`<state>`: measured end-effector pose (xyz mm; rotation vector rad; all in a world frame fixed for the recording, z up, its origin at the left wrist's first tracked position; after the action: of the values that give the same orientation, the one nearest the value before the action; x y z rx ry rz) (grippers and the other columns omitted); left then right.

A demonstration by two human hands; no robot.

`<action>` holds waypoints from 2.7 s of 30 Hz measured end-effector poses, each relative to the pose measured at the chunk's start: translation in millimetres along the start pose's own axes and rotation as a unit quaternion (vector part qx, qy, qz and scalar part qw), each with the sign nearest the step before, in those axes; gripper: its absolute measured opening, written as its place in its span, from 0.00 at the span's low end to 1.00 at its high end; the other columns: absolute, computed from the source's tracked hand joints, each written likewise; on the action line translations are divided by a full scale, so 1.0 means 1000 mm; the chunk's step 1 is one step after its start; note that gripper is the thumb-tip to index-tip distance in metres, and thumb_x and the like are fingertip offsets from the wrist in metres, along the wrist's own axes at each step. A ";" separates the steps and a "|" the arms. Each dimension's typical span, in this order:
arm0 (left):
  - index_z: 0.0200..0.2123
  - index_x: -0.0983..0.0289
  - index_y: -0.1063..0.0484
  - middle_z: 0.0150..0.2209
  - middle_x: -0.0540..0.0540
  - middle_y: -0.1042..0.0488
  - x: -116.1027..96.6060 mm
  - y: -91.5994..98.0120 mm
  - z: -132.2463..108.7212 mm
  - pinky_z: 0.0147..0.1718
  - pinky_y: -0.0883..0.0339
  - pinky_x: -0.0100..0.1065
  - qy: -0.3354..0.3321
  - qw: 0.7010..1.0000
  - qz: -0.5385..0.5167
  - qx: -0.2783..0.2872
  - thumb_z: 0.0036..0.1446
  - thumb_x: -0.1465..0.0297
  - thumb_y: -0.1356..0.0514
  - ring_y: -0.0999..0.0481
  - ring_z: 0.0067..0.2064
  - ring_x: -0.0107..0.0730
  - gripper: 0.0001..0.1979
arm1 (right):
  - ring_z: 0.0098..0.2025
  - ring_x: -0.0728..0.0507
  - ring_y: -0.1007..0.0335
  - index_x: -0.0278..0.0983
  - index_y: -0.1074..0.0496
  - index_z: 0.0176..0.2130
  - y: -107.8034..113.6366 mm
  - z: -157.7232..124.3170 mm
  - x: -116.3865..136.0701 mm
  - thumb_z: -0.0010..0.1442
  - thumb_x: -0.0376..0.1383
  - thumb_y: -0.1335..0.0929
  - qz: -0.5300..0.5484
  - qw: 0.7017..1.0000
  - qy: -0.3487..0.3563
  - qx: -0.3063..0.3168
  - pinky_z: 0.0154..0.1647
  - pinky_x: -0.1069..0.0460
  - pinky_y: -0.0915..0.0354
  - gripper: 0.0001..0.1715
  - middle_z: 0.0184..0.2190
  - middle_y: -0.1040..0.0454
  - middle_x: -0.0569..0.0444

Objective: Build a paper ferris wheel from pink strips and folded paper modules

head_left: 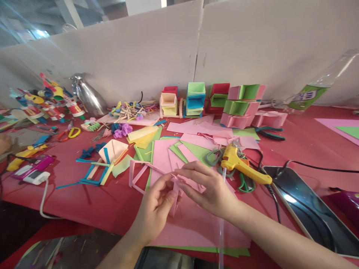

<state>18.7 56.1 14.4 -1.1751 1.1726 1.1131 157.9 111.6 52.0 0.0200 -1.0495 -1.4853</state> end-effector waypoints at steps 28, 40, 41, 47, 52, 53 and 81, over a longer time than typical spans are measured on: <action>0.49 0.63 0.33 0.34 0.53 0.30 -0.035 0.077 -0.025 0.34 0.31 0.30 -0.154 0.883 0.351 -0.271 0.57 0.63 0.45 0.28 0.35 0.30 0.18 | 0.29 0.48 0.30 0.37 0.24 0.32 0.020 0.020 -0.018 0.52 0.37 0.34 0.055 0.963 -0.264 0.025 0.29 0.54 0.35 0.09 0.28 0.23 0.54; 0.41 0.63 0.25 0.41 0.55 0.22 -0.030 0.085 0.006 0.39 0.29 0.29 -0.060 0.946 0.287 -0.140 0.54 0.60 0.43 0.24 0.43 0.37 0.16 | 0.32 0.46 0.28 0.37 0.24 0.41 0.016 0.019 -0.015 0.53 0.40 0.34 0.026 0.963 -0.264 0.040 0.32 0.52 0.32 0.17 0.32 0.22 0.53; 0.41 0.63 0.25 0.41 0.55 0.22 -0.029 0.086 0.006 0.38 0.29 0.29 -0.056 0.946 0.285 -0.140 0.54 0.60 0.42 0.24 0.43 0.37 0.16 | 0.34 0.45 0.27 0.37 0.24 0.41 0.016 0.018 -0.017 0.53 0.40 0.34 0.029 0.963 -0.265 0.037 0.33 0.52 0.32 0.16 0.33 0.22 0.53; 0.39 0.62 0.23 0.38 0.54 0.21 -0.041 0.082 0.000 0.36 0.27 0.30 -0.088 0.942 0.276 -0.169 0.52 0.60 0.40 0.22 0.39 0.36 0.15 | 0.32 0.45 0.28 0.37 0.23 0.36 0.019 0.019 -0.021 0.53 0.43 0.34 0.067 0.956 -0.286 0.002 0.33 0.51 0.32 0.15 0.31 0.22 0.53; 0.38 0.60 0.23 0.32 0.52 0.22 -0.054 0.078 -0.006 0.29 0.28 0.29 -0.121 0.932 0.316 -0.132 0.52 0.61 0.40 0.23 0.33 0.33 0.13 | 0.28 0.47 0.31 0.37 0.23 0.34 0.031 0.023 -0.015 0.52 0.42 0.32 0.027 0.962 -0.272 -0.022 0.30 0.52 0.35 0.13 0.26 0.24 0.55; 0.38 0.60 0.23 0.30 0.52 0.22 -0.055 0.079 -0.005 0.27 0.28 0.29 -0.106 0.932 0.332 -0.094 0.53 0.61 0.41 0.24 0.31 0.32 0.13 | 0.27 0.48 0.32 0.38 0.23 0.33 0.031 0.023 -0.016 0.52 0.42 0.33 0.020 0.962 -0.271 -0.016 0.29 0.53 0.36 0.13 0.25 0.25 0.55; 0.41 0.63 0.29 0.41 0.55 0.28 -0.023 0.019 0.133 0.43 0.35 0.35 0.026 0.876 0.141 0.460 0.46 0.69 0.35 0.28 0.44 0.35 0.17 | 0.38 0.45 0.29 0.37 0.26 0.39 0.017 0.017 -0.026 0.58 0.36 0.37 0.078 0.960 -0.261 0.069 0.39 0.51 0.35 0.13 0.36 0.23 0.54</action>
<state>7.4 189.3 39.1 -0.2917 1.6805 0.5661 167.9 144.8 57.8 -0.3669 -1.5394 -1.2986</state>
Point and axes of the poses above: each hand's wrist, its own z-axis towards the middle knuckle, its own y-axis out of the back of the hand, x = y × z, the point moved 3 cm from there along z, towards the middle knuckle
